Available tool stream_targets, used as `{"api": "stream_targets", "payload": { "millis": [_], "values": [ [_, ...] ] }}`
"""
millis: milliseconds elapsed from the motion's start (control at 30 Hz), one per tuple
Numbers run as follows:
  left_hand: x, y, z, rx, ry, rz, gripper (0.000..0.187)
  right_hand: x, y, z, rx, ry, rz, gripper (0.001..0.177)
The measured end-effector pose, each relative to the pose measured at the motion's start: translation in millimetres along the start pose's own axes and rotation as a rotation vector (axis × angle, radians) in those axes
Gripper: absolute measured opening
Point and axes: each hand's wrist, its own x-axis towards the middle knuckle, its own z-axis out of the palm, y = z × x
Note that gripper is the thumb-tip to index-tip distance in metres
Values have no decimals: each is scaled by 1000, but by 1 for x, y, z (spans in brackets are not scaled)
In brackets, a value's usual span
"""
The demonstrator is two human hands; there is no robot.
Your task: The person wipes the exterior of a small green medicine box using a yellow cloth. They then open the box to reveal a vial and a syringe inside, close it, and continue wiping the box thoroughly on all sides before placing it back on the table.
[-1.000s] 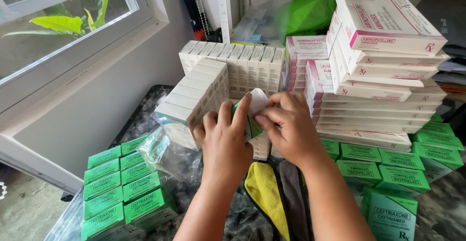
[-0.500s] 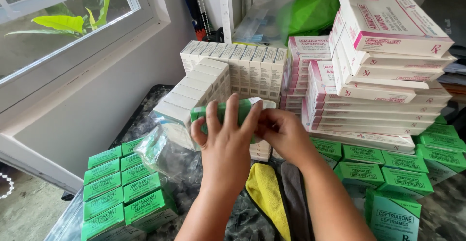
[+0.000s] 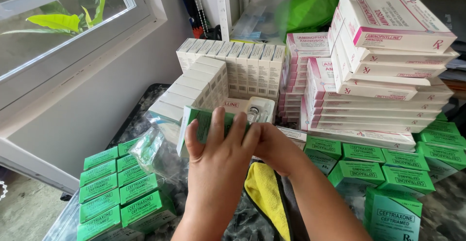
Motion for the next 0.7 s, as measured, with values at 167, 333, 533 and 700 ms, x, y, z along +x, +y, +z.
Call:
{"api": "stream_targets", "payload": {
  "millis": [167, 333, 533, 700],
  "values": [
    [0, -1, -4, -45, 44, 21, 49, -2, 11, 3, 310, -64, -106, 37],
    [0, -6, 1, -76, 7, 34, 50, 7, 16, 8, 444, -136, -101, 44],
    [7, -13, -14, -127, 182, 51, 56, 6, 13, 1, 697, -183, -135, 38],
    [11, -21, -15, -446, 182, -21, 61, 16, 37, -7, 793, -247, -155, 26]
  ]
}}
